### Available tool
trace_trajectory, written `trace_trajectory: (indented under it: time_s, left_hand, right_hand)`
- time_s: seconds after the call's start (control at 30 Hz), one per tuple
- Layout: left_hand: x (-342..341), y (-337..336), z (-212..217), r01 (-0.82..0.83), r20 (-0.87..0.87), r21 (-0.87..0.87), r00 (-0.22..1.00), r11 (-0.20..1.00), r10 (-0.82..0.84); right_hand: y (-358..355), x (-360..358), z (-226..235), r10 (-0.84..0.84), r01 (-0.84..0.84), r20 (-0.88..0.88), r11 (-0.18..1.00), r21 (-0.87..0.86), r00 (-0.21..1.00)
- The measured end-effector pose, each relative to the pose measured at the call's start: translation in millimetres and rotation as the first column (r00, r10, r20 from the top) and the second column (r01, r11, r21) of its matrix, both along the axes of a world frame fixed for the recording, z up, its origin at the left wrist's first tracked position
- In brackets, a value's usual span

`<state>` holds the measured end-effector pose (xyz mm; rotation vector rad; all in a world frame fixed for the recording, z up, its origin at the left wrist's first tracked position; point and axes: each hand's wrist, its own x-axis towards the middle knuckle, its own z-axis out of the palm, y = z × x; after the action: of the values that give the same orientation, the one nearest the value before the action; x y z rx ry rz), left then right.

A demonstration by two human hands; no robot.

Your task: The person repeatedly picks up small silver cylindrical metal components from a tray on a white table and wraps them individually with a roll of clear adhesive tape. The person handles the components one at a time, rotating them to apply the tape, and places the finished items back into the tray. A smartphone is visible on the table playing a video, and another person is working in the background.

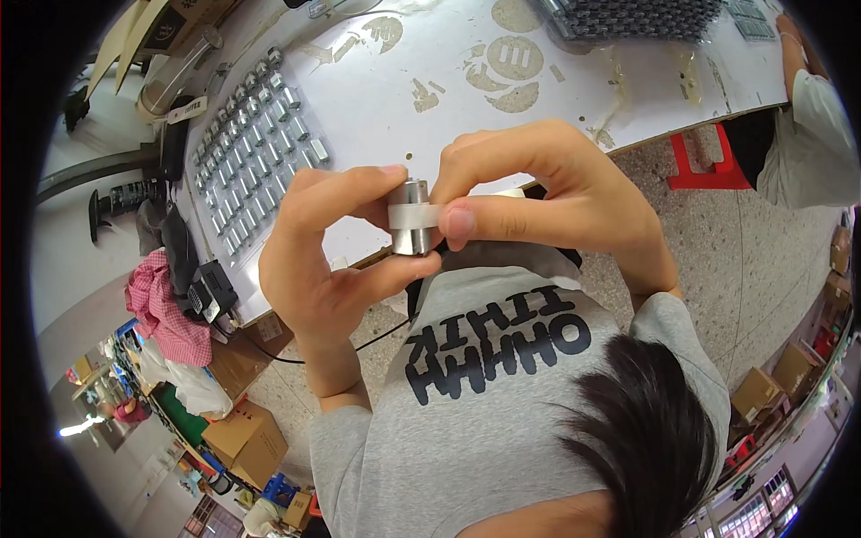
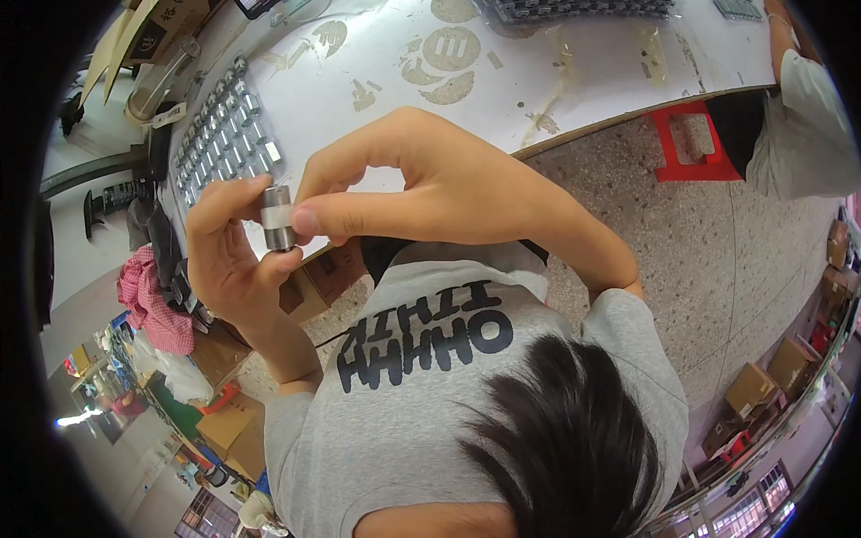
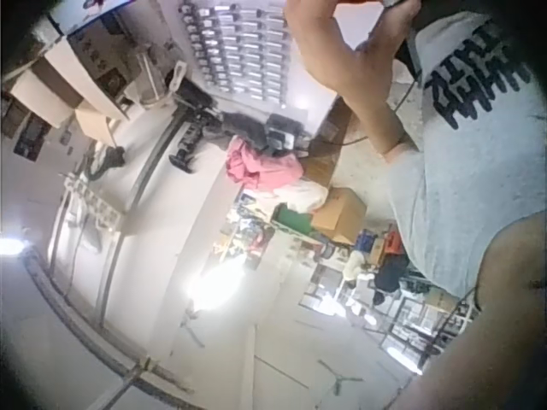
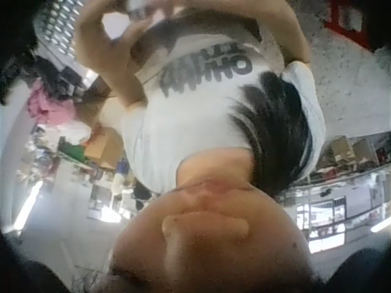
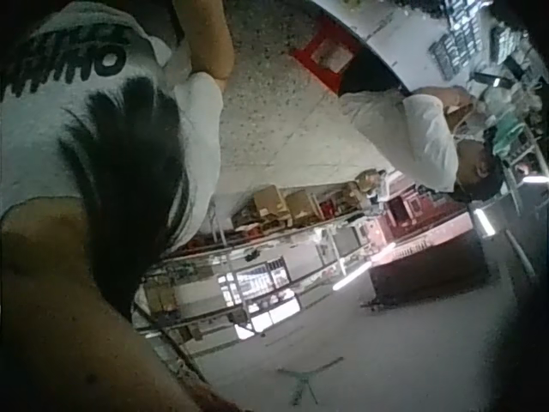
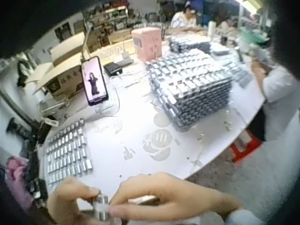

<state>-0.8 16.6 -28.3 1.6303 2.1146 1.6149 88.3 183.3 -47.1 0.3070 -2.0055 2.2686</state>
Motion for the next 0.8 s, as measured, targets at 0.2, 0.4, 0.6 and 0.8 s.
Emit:
trace_trajectory:
  time_s: [0.2,0.4,0.6,0.8]
  left_hand:
    - [3.0,-4.9,-14.4,0.051,0.164,0.166,0.983,0.985,-0.078]
    - [14.6,-1.9,-34.2,-0.041,0.377,0.314,0.922,0.948,-0.085]
    - [30.1,3.5,-32.7,-0.166,0.42,0.155,0.903,0.974,0.087]
    - [36.3,4.6,-26.7,-0.184,0.291,0.156,0.947,0.97,0.133]
  right_hand:
    - [-0.1,7.7,11.3,0.118,-0.063,0.21,0.966,-0.25,0.971]
    - [-3.4,5.9,12.8,0.106,-0.068,0.151,0.969,-0.239,0.983]
    - [-8.5,4.7,11.8,0.051,-0.014,0.143,0.969,-0.247,0.988]
    - [-9.7,7.1,10.4,-0.092,0.095,0.041,0.992,-0.081,0.995]
